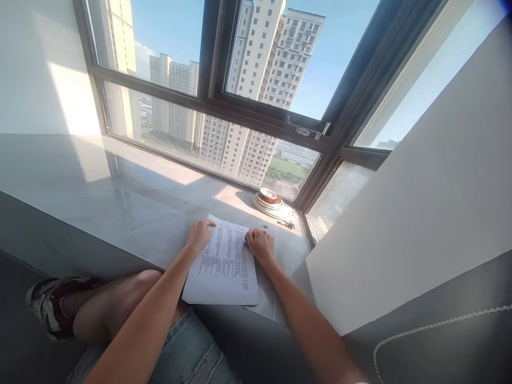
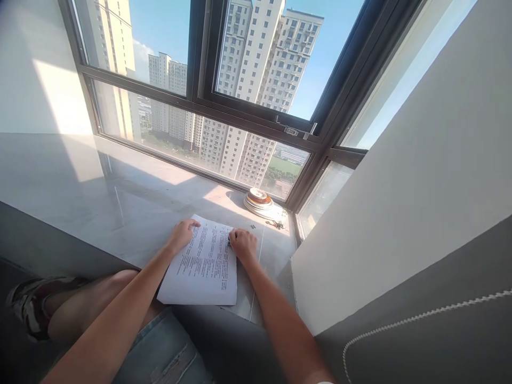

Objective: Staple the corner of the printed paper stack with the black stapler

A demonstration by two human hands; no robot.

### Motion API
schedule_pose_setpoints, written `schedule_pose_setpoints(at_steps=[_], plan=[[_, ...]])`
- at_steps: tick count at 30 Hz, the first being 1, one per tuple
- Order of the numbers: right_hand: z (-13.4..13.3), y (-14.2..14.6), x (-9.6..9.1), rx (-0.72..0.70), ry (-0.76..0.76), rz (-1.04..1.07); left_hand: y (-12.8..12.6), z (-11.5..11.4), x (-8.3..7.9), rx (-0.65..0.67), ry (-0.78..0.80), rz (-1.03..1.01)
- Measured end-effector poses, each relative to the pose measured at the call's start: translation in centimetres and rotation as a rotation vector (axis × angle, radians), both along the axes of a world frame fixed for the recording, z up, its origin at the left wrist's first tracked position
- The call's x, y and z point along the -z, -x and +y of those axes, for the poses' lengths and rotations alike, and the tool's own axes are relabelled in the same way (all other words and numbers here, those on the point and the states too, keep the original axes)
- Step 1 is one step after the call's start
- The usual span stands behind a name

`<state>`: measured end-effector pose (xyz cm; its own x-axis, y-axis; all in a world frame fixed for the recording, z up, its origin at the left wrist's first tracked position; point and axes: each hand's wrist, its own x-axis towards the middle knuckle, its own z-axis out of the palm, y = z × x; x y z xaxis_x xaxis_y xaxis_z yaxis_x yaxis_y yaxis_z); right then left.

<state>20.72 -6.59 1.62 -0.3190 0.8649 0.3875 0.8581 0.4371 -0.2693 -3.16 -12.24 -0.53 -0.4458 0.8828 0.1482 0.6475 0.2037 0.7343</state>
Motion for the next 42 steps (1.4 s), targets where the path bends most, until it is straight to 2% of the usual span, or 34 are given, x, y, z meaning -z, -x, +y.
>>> schedule_pose_setpoints(at_steps=[8,14,19,34,38,42], plan=[[0.3,-0.2,0.5,-0.033,-0.008,0.000,-0.3,-0.6,-0.3,-0.003,0.051,-0.069],[0.3,-0.2,0.7,-0.024,-0.006,0.025,-0.4,-0.5,-0.2,-0.003,0.005,-0.019],[0.3,-0.2,0.7,-0.022,-0.001,0.027,-0.5,-0.4,-0.2,0.005,0.027,-0.030],[-0.3,-0.2,0.1,-0.056,-0.092,-0.210,-0.6,-0.6,-0.5,-0.002,0.023,-0.029],[-0.2,-0.2,0.4,-0.118,-0.132,-0.272,-0.8,-1.1,-0.9,0.007,0.055,-0.087],[-0.3,-0.2,0.6,-0.107,-0.149,-0.280,-0.9,-1.3,-1.0,0.019,0.075,-0.131]])
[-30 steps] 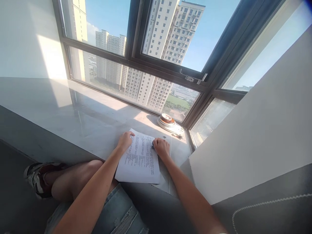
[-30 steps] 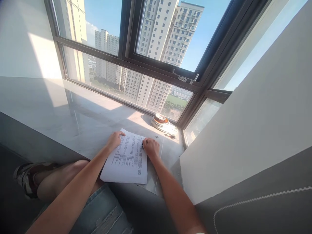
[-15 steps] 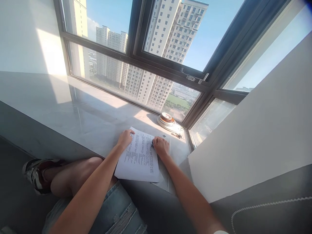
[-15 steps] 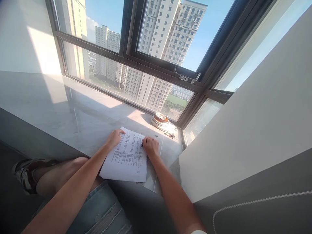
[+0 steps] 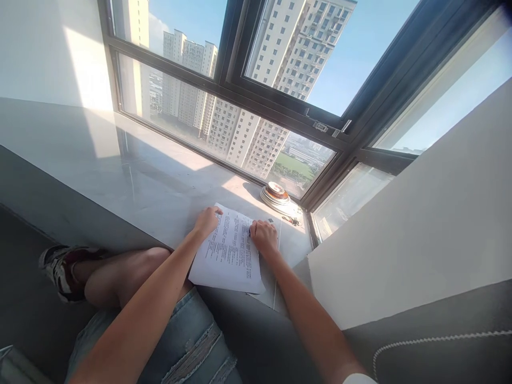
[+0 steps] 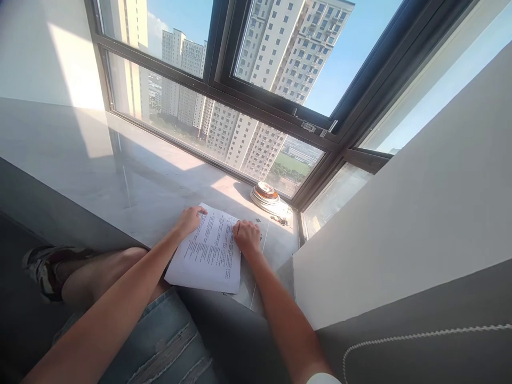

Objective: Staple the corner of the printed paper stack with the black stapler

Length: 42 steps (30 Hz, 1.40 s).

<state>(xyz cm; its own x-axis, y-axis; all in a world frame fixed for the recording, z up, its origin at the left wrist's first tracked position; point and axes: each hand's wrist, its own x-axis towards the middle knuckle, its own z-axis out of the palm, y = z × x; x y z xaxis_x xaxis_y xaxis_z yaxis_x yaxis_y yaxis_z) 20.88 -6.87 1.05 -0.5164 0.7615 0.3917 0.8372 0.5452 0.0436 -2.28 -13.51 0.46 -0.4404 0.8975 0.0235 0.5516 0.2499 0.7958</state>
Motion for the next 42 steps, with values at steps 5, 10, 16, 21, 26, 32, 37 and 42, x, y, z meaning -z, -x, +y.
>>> schedule_pose_setpoints(at_steps=[5,10,16,21,26,32,37,42], plan=[[0.1,0.0,0.0,0.040,0.021,0.042,0.3,0.7,0.7,-0.019,-0.038,0.032],[0.4,0.0,0.1,0.113,0.056,0.092,0.4,0.9,1.0,-0.009,-0.061,0.049],[0.6,-0.1,0.4,0.121,0.053,0.118,0.3,1.0,1.2,-0.020,-0.071,0.062],[0.4,-0.1,0.1,0.148,0.097,0.138,0.3,1.2,1.8,-0.032,-0.064,0.062],[0.0,0.0,-0.5,0.154,0.162,0.162,0.3,1.2,1.9,-0.034,-0.047,0.063],[-0.1,0.0,-0.6,0.152,0.182,0.214,0.4,1.2,2.2,-0.050,-0.071,0.015],[0.0,0.1,-0.5,0.165,0.173,0.236,0.4,1.1,2.1,-0.042,-0.073,0.013],[-0.1,0.1,-0.6,0.163,0.160,0.197,0.3,0.9,1.7,-0.035,-0.037,0.022]])
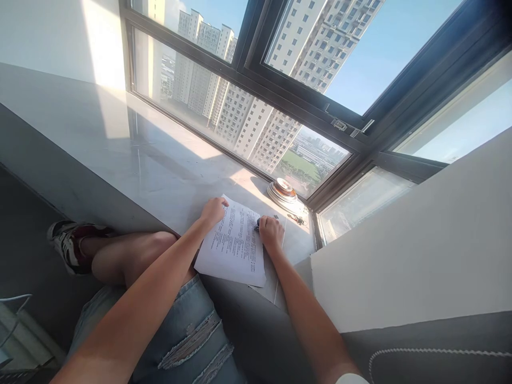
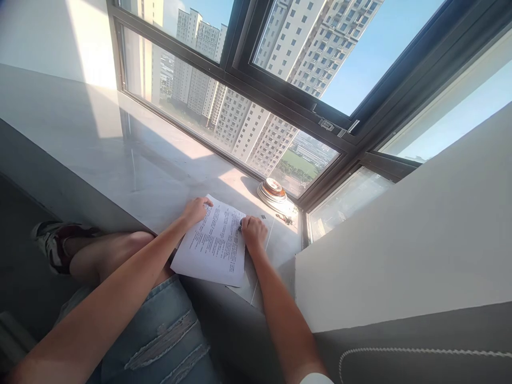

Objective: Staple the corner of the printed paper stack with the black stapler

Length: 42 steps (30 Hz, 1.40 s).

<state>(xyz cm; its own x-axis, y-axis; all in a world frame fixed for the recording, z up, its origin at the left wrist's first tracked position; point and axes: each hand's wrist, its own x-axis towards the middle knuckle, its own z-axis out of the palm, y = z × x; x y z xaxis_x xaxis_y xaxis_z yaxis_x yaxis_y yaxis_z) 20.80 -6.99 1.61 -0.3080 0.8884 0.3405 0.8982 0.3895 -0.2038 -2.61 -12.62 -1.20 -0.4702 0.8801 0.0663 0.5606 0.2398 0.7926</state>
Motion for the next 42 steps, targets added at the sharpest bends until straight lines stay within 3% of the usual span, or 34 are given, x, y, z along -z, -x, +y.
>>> schedule_pose_setpoints(at_steps=[11,22,30,35,39,42], plan=[[0.0,0.2,0.4,-0.071,-0.127,-0.207,-0.3,-0.2,-0.5,-0.004,0.017,-0.015],[-0.3,0.5,0.1,-0.119,-0.118,-0.354,-0.1,0.1,-0.3,0.008,-0.011,0.052],[-0.6,0.9,-0.4,-0.153,-0.076,-0.399,0.1,-0.3,-1.2,0.023,0.014,0.123],[-0.7,1.0,0.1,-0.184,-0.119,-0.320,0.3,-0.5,-1.4,0.016,0.014,0.168],[0.1,0.7,0.5,-0.138,-0.154,-0.140,0.3,-0.4,-1.1,0.024,-0.023,0.235],[1.2,0.1,0.3,-0.183,-0.108,0.008,0.1,-0.4,-0.9,0.006,-0.017,0.298]])
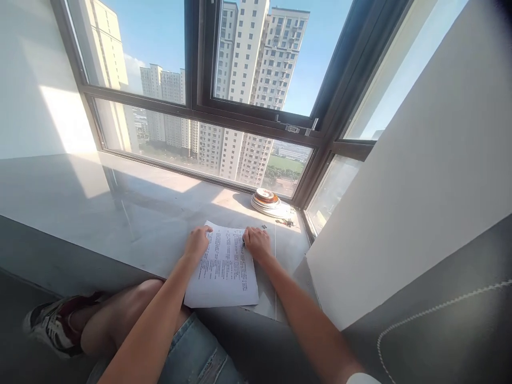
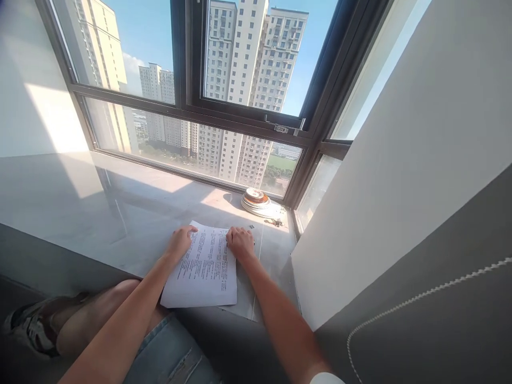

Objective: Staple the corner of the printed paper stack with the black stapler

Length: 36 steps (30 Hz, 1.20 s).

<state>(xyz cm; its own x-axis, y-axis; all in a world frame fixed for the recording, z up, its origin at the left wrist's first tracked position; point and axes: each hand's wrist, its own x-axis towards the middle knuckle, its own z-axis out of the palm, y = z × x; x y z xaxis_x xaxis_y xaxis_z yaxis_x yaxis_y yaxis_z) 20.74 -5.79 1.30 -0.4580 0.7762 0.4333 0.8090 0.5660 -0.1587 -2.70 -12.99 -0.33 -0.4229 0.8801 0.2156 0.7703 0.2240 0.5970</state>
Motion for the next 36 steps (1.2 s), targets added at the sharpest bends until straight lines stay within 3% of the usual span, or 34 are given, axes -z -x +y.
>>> schedule_pose_setpoints(at_steps=[4,8,12,16,21,28,32,36], plan=[[1.4,-1.0,-0.2,0.016,0.041,0.159,0.0,0.0,0.4,-0.025,0.017,0.125],[2.1,-1.4,0.0,0.087,0.000,0.172,0.1,0.1,0.7,-0.031,-0.034,0.249],[2.2,-1.9,-0.2,0.153,0.067,0.187,0.0,0.0,0.4,0.050,-0.038,0.276],[1.8,-2.9,-1.1,-0.003,0.204,0.164,-0.2,0.1,0.4,0.170,-0.048,0.214],[0.8,-3.9,-2.2,-0.107,0.245,0.003,-0.2,0.1,0.4,0.177,-0.056,0.203],[1.3,-4.1,-2.0,0.038,0.325,-0.038,-0.5,0.1,0.0,0.164,-0.032,0.219],[1.2,-3.9,-1.9,0.210,0.377,0.013,-0.7,0.1,0.1,0.199,-0.042,0.208],[-0.2,-3.0,-2.3,0.317,0.211,0.148,-0.8,0.3,0.2,0.217,-0.062,0.197]])
